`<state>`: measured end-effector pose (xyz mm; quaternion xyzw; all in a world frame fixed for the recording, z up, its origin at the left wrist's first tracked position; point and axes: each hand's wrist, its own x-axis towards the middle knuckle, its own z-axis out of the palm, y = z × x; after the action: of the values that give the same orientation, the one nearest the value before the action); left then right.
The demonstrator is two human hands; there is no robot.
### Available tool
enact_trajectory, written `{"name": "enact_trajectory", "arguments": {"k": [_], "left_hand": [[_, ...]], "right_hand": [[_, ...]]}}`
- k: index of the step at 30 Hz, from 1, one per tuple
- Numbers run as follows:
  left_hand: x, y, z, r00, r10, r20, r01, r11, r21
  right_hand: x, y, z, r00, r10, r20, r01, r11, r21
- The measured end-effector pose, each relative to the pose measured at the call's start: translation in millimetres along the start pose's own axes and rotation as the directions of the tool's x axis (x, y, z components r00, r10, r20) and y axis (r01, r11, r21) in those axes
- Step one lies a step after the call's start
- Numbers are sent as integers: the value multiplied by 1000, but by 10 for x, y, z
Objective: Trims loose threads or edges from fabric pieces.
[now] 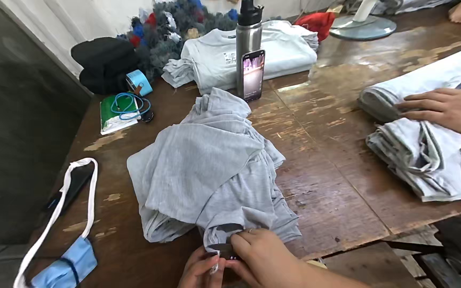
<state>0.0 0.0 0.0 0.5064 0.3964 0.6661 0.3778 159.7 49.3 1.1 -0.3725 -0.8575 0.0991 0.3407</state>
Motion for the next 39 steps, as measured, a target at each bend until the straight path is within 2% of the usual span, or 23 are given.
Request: {"name": "enact_trajectory", "arguments": {"k": [5,13,16,19,23,26,30,32,34,36,38,39], "left_hand": [[6,-12,9,1000,-11,-9,11,999,-51],[19,9,-3,999,18,45,-16,999,-39],[14,37,-28,999,-29,18,30,999,-33],[12,19,-45,999,-43,11,43,998,-45],[37,13,46,998,-38,-46,39,999,12],[48,-7,85,994,-52,-101,58,997,55],[44,-7,65,997,-2,-79,6,998,58],[44,21,21,999,38,-35,-34,995,95],[54,26,-52,996,81,21,-84,983,163],[65,7,-134,990,116,82,-132,967,218],[80,-16,-211,981,129,147,-167,942,291],[89,-19,-243,976,120,179,-177,921,347]], "right_hand": [[8,-10,-13,1000,2,4,-2,1000,-17],[-17,11,3,1000,2,-4,-2,1000,-23],[-29,85,-73,999,52,-4,-50,982,180],[-44,187,-186,995,99,15,-96,897,431],[-47,225,-238,992,109,-61,-58,833,550],[26,228,-241,975,79,-205,23,891,454],[119,278,-175,968,129,-214,-100,985,139],[118,311,-137,968,165,-189,-147,983,106],[79,345,-180,965,147,-216,-95,967,235],[27,382,-275,961,70,-268,54,901,430],[-29,408,-377,951,12,-308,141,872,468],[-60,428,-410,956,3,-295,130,894,430]]}}
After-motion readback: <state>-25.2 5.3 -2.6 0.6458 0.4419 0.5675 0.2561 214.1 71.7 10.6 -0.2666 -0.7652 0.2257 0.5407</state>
